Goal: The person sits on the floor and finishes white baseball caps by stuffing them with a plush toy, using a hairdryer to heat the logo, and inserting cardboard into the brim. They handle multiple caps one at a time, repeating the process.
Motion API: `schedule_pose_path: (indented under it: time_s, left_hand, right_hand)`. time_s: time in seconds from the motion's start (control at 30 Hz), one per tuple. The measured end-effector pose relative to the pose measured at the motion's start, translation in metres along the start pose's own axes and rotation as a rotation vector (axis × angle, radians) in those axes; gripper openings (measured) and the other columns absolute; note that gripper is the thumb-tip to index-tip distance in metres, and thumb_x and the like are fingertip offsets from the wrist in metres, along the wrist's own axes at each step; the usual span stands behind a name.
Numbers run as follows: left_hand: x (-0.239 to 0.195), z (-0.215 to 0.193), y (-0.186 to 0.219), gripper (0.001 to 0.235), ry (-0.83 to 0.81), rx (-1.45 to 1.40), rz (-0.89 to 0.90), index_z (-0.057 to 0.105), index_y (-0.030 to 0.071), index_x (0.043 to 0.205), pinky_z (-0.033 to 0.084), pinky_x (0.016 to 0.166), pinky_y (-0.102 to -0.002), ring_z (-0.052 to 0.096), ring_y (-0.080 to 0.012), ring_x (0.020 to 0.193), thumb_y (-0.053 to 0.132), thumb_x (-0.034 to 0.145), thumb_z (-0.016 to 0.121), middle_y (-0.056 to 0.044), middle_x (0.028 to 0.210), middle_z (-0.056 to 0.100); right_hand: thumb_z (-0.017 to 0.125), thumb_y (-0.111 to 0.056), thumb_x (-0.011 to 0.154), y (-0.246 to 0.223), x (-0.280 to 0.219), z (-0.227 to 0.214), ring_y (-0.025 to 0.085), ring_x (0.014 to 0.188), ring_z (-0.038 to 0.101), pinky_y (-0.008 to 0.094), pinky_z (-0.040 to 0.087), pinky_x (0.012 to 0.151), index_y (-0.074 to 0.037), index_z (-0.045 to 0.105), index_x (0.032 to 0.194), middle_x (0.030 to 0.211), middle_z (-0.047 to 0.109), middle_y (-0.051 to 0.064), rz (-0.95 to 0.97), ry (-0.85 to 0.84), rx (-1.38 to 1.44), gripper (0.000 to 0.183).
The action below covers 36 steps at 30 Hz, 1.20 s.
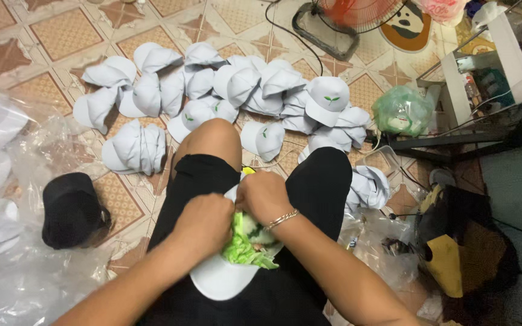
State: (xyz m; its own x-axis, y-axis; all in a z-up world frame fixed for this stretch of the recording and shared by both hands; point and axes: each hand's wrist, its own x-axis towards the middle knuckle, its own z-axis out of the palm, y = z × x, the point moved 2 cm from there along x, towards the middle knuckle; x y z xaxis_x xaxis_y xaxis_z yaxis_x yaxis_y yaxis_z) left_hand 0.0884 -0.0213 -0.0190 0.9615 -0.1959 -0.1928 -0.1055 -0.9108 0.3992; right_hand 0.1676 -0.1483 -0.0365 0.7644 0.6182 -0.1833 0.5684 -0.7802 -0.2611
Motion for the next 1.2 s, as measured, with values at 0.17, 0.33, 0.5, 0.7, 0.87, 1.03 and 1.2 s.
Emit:
schedule_pose_path:
  time_s: [0.17, 0.33, 0.5, 0.7, 0.87, 1.03, 1.2]
  left_hand:
    - [-0.016, -0.015, 0.013, 0.011, -0.022, -0.033, 0.053, 0.072, 0.000, 0.075, 0.058, 0.069, -0.047, 0.071, -0.0389, 0.073, 0.009, 0.070, 0.073, -0.021, 0.078, 0.070]
    - [-0.054, -0.043, 0.035, 0.030, 0.145, -0.292, 0.248, 0.071, -0.005, 0.107, 0.056, 0.069, -0.046, 0.071, -0.0364, 0.079, 0.007, 0.079, 0.069, -0.020, 0.086, 0.071]
    - [-0.059, -0.034, 0.000, 0.033, 0.172, -0.966, 0.163, 0.074, 0.004, 0.121, 0.062, 0.082, -0.033, 0.080, -0.0189, 0.093, 0.020, 0.096, 0.061, -0.013, 0.104, 0.080]
    - [-0.049, 0.039, -0.001, 0.074, 0.090, -1.286, -0.100, 0.035, 0.011, 0.158, 0.037, 0.107, -0.040, 0.044, -0.0305, 0.129, 0.036, 0.094, 0.063, -0.019, 0.148, 0.045]
    - [-0.060, 0.028, 0.008, 0.104, 0.214, -1.242, 0.230, 0.021, 0.010, 0.165, 0.016, 0.126, -0.051, 0.018, -0.0409, 0.159, 0.057, 0.087, 0.071, -0.024, 0.169, 0.018]
    - [-0.057, 0.002, 0.011, 0.113, 0.255, -0.798, 0.030, 0.040, 0.017, 0.156, 0.027, 0.116, -0.053, 0.029, -0.0461, 0.145, 0.054, 0.062, 0.089, -0.025, 0.155, 0.027]
    - [-0.059, 0.004, 0.016, 0.102, 0.254, -0.792, -0.036, 0.046, 0.016, 0.150, 0.036, 0.112, -0.052, 0.042, -0.0427, 0.137, 0.058, 0.065, 0.085, -0.023, 0.144, 0.039]
  right_hand:
    - [0.087, -0.046, 0.040, 0.020, -0.004, -0.020, 0.034, 0.089, 0.070, 0.043, 0.056, 0.078, -0.012, 0.075, 0.096, 0.098, 0.072, 0.016, -0.096, 0.408, 0.012, 0.066]
    - [0.085, -0.027, 0.075, 0.064, -0.033, 0.001, 0.031, 0.110, 0.070, 0.040, 0.057, 0.092, -0.003, 0.061, 0.137, 0.130, 0.068, 0.022, -0.124, 0.145, 0.539, 0.070]
    - [0.062, -0.009, 0.100, 0.104, -0.086, 0.038, 0.023, 0.107, 0.075, 0.037, 0.061, 0.095, 0.001, 0.069, 0.138, 0.129, 0.077, 0.018, 0.162, 0.489, 1.044, 0.040]
    - [0.061, -0.011, 0.101, 0.074, -0.113, 0.076, 0.024, 0.112, 0.072, 0.038, 0.059, 0.097, 0.001, 0.063, 0.139, 0.132, 0.072, 0.018, 0.140, 0.501, 1.160, 0.041]
    - [0.059, -0.013, 0.100, 0.049, -0.102, 0.083, 0.025, 0.114, 0.071, 0.038, 0.058, 0.098, 0.001, 0.060, 0.140, 0.132, 0.069, 0.017, 0.030, 0.255, 1.367, 0.042]
    - [0.058, -0.014, 0.100, 0.040, -0.102, 0.089, 0.025, 0.116, 0.069, 0.037, 0.057, 0.098, 0.001, 0.056, 0.140, 0.132, 0.065, 0.017, -0.025, 0.037, 1.466, 0.043]
    - [0.056, -0.015, 0.099, 0.044, -0.131, 0.102, 0.025, 0.118, 0.067, 0.037, 0.056, 0.099, 0.001, 0.053, 0.140, 0.132, 0.062, 0.016, 0.067, 0.083, 1.444, 0.044]
